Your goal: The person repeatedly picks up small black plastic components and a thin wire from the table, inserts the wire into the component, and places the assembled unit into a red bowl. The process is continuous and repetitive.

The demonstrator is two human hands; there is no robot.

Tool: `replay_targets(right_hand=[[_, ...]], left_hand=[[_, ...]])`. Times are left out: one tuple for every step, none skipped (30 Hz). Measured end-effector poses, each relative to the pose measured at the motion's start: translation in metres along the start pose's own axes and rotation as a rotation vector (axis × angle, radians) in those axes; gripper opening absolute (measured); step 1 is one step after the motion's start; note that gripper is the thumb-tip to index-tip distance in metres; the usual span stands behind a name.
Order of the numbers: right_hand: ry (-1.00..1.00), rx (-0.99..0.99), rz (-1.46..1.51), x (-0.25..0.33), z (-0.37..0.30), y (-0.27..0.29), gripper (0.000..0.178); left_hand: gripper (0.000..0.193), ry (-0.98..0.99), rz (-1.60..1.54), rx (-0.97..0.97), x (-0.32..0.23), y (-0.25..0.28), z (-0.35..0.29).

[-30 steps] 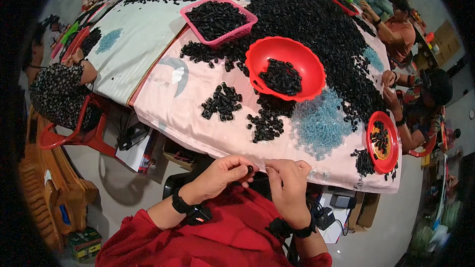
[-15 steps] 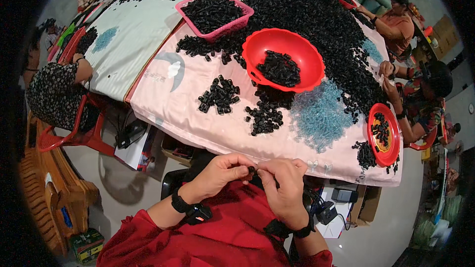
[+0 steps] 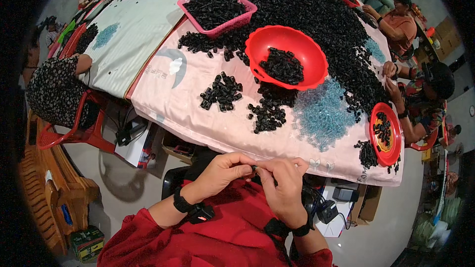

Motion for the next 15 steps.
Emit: replay_targets(right_hand=[[-0.009,-0.001,0.005,-0.001,-0.001,-0.001,0.015],[-0.017,-0.003,0.010,-0.002,-0.002,-0.002,0.014],[-0.036,-0.004,0.023,-0.005,-0.003,-0.003,0.015],[-0.055,-0.006,0.036,-0.007,-0.005,-0.004,0.016],[-0.074,-0.008,0.050,-0.009,-0.007,-0.005,0.018],[-0.070,-0.008,0.049,-0.009,-0.009,-0.006,0.020],[-0.065,-0.006,0.050,-0.009,-0.010,-0.007,0.022],[-0.060,-0.005,0.051,-0.009,-0.011,-0.008,0.024],[-0.054,0.011,0.035,-0.007,-0.010,-0.008,0.025],[-0.045,0.026,0.020,-0.005,-0.009,-0.007,0.027],[-0.037,0.043,0.005,-0.003,-0.008,-0.007,0.029],[-0.030,0.068,0.019,-0.004,-0.008,-0.008,0.029],[-0.023,0.091,0.033,-0.006,-0.006,-0.007,0.030],[-0.016,0.116,0.046,-0.008,-0.004,-0.006,0.030],[-0.093,0.082,0.065,-0.015,0.000,-0.006,0.029]], left_hand=[[0.026,-0.001,0.004,-0.001,0.000,0.000,0.000],[0.026,-0.001,0.008,-0.001,0.000,0.000,0.000],[0.026,-0.002,0.012,-0.002,0.000,0.000,0.000],[0.027,-0.006,0.006,0.002,0.000,0.000,0.001],[0.027,-0.010,0.001,0.005,0.002,0.000,0.001],[0.028,-0.015,-0.004,0.008,0.002,0.001,0.002],[0.028,-0.011,-0.027,0.005,0.003,0.001,0.002],[0.028,-0.007,-0.051,0.001,0.003,0.001,0.002],[0.029,-0.003,-0.074,-0.002,0.003,0.001,0.002],[0.028,-0.005,-0.083,-0.006,0.004,0.002,0.003],[0.027,-0.006,-0.093,-0.009,0.005,0.003,0.003],[0.026,-0.008,-0.103,-0.013,0.006,0.005,0.003],[0.026,-0.004,-0.118,-0.009,0.007,0.006,0.003],[0.026,0.000,-0.134,-0.005,0.009,0.007,0.003],[0.027,0.003,-0.150,-0.002,0.010,0.008,0.003]])
Point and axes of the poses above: each hand's wrist, its own z-axis towards the middle knuckle, its own y-axis out of the back of the hand, x = y × z, the point moved 6 cm from there along z, towards the middle knuckle, and after that the axes turned 9 degrees about -x, right-handed, at the moved point
